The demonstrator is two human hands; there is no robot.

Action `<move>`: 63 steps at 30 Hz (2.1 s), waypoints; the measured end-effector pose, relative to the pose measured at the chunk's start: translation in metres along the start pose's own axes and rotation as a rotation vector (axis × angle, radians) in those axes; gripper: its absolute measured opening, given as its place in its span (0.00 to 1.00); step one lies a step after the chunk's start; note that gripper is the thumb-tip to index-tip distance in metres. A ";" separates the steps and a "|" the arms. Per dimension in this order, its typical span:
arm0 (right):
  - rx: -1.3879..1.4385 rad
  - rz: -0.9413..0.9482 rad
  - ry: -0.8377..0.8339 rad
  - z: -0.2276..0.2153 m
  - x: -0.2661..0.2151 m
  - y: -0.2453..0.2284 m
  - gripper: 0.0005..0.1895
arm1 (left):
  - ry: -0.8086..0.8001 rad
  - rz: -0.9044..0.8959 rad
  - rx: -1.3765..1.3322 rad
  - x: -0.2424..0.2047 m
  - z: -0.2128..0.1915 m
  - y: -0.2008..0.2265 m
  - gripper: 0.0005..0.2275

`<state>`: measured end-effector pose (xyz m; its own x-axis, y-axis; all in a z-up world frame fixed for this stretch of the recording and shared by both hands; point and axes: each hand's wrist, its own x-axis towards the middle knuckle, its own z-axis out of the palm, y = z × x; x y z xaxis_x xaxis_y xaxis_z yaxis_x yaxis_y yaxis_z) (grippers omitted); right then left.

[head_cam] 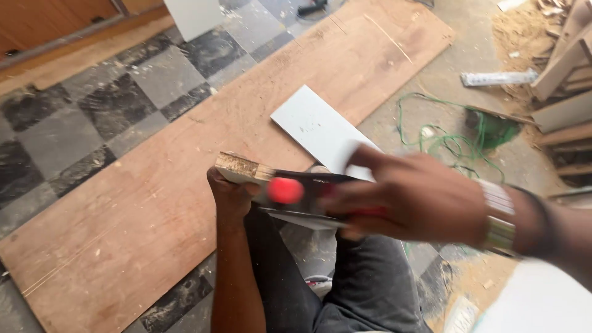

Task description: The recorder uses a hand plane and a scraper tool to smooth the edges and surfaces of wood panels.

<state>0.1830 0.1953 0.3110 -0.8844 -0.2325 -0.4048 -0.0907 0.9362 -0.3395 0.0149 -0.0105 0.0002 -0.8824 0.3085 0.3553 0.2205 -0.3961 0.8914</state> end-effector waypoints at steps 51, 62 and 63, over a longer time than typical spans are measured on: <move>-0.006 -0.275 0.297 -0.014 0.010 0.030 0.18 | -0.003 0.015 -0.061 0.013 -0.015 -0.005 0.31; 1.656 -0.135 0.939 0.181 0.058 0.234 0.31 | 0.026 0.168 0.153 0.011 0.030 0.084 0.38; 1.851 -0.239 0.868 0.189 0.084 0.243 0.36 | 0.063 0.252 0.191 0.017 0.040 0.098 0.42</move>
<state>0.1735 0.3535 0.0345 -0.9178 0.3970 0.0009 -0.2335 -0.5379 -0.8100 0.0380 -0.0096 0.1053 -0.8127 0.1649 0.5589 0.5042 -0.2819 0.8163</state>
